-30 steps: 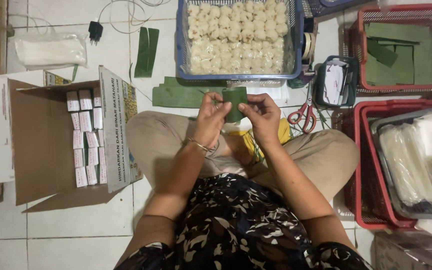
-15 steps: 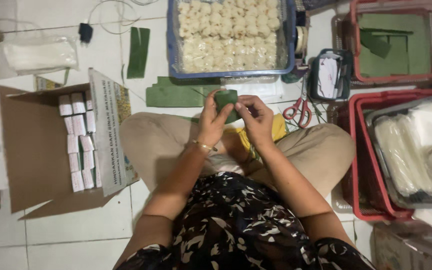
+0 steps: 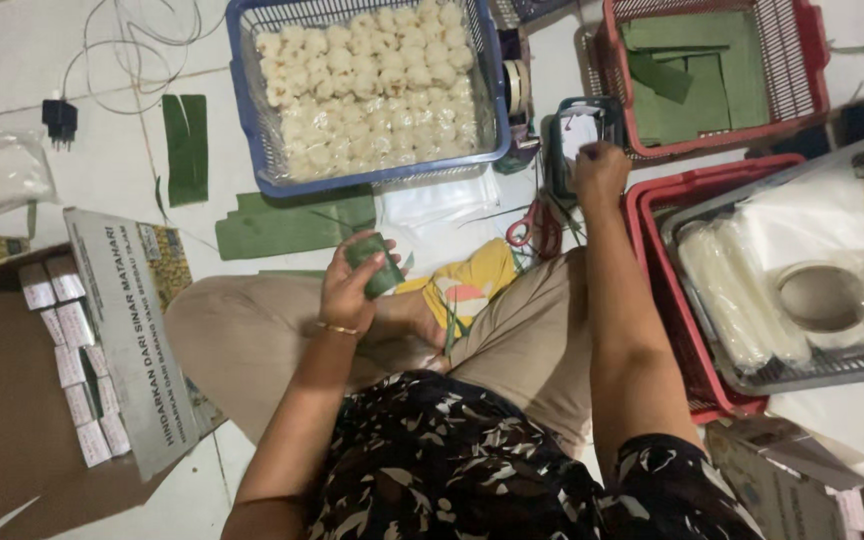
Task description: The person sits on the floor wrapping small white food balls in cut green leaves, folding the leaf around each item and placing the wrapped pieces into a plastic basket. They occasionally handle plastic bags, a box of packaged goods, and reposition baskets of materials.
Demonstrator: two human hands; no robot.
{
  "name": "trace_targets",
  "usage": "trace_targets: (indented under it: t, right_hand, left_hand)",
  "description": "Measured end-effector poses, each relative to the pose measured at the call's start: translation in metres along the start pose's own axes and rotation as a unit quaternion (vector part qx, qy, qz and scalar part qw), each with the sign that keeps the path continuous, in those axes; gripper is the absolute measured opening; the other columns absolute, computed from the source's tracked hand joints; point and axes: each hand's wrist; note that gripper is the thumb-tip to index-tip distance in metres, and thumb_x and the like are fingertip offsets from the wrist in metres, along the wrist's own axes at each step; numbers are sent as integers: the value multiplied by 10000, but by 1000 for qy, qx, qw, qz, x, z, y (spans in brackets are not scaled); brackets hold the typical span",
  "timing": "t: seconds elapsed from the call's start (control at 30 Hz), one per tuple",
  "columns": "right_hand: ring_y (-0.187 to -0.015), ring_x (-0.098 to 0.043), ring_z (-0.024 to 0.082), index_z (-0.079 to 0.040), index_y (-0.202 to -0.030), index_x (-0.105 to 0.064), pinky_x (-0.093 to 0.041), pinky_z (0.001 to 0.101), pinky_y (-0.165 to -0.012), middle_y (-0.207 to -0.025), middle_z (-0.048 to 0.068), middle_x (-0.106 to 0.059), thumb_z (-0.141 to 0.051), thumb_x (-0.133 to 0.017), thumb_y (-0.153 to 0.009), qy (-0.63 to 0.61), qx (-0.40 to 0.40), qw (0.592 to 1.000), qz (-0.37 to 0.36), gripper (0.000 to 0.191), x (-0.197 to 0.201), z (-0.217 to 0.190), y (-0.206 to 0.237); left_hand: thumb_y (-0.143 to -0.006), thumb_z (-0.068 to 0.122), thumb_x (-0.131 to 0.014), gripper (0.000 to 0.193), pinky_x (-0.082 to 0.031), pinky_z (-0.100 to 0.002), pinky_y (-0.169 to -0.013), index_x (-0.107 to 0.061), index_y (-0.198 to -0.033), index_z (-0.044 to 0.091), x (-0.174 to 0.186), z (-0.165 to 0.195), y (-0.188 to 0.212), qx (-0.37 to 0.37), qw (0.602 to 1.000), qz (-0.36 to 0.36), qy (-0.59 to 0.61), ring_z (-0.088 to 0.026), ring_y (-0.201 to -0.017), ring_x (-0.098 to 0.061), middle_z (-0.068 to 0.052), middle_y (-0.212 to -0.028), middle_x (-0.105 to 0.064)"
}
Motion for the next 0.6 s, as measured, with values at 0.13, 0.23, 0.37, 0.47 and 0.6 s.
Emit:
trace_targets:
  t: [0.13,0.23,0.37,0.47,0.6]
  right_hand:
    - [-746,-726,357,-44,-874,-797,-565,442,-712,-813,212,-726,-251,-917,-742,53,-91,988,-116,273,-12,29,-14]
    - [-764,-739,342,-65,-879,-812,-579,423,-741,-834,193,-741,-244,-925,-727,44,-58,993,-97,261,-21,35,-17]
    - [-769,-750,317,-75,-893,-804,-587,397,-749,-827,182,-744,-265,-939,-687,18,-101,990,-99,311,-17,40,-23]
    - [-778,-751,312,-60,-889,-796,-584,401,-748,-838,180,-748,-248,-921,-707,20,-115,985,-125,290,-16,43,-22]
    - [-816,-739,333,-45,-882,-813,-585,408,-777,-865,191,-752,-196,-885,-772,56,-50,989,-124,200,-24,45,-18]
  left_hand:
    - [-927,-45,-623,533,-620,-548,-873,-434,-1403,104,-20,3,-5,26,999,-33,5,-306,-1020,-682,-158,-1157,-646]
    - [-936,-45,-608,556,-622,-557,-876,-420,-1437,107,-34,4,-7,31,998,-56,0,-314,-1036,-685,-169,-1162,-643]
    - [-956,-46,-602,561,-617,-555,-887,-415,-1464,103,-41,8,-9,49,997,-66,-8,-310,-1047,-676,-176,-1164,-642]
    - [-954,-38,-603,548,-620,-558,-883,-423,-1451,105,-42,6,-10,50,996,-69,-12,-305,-1050,-678,-167,-1162,-643]
    - [-958,-39,-611,542,-616,-557,-887,-441,-1449,116,-45,1,-8,52,995,-81,-5,-299,-1049,-673,-164,-1162,-640]
Point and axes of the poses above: each hand's wrist, its own y-axis away from the middle knuckle, its own x-axis out of the back of the hand, z = x × y
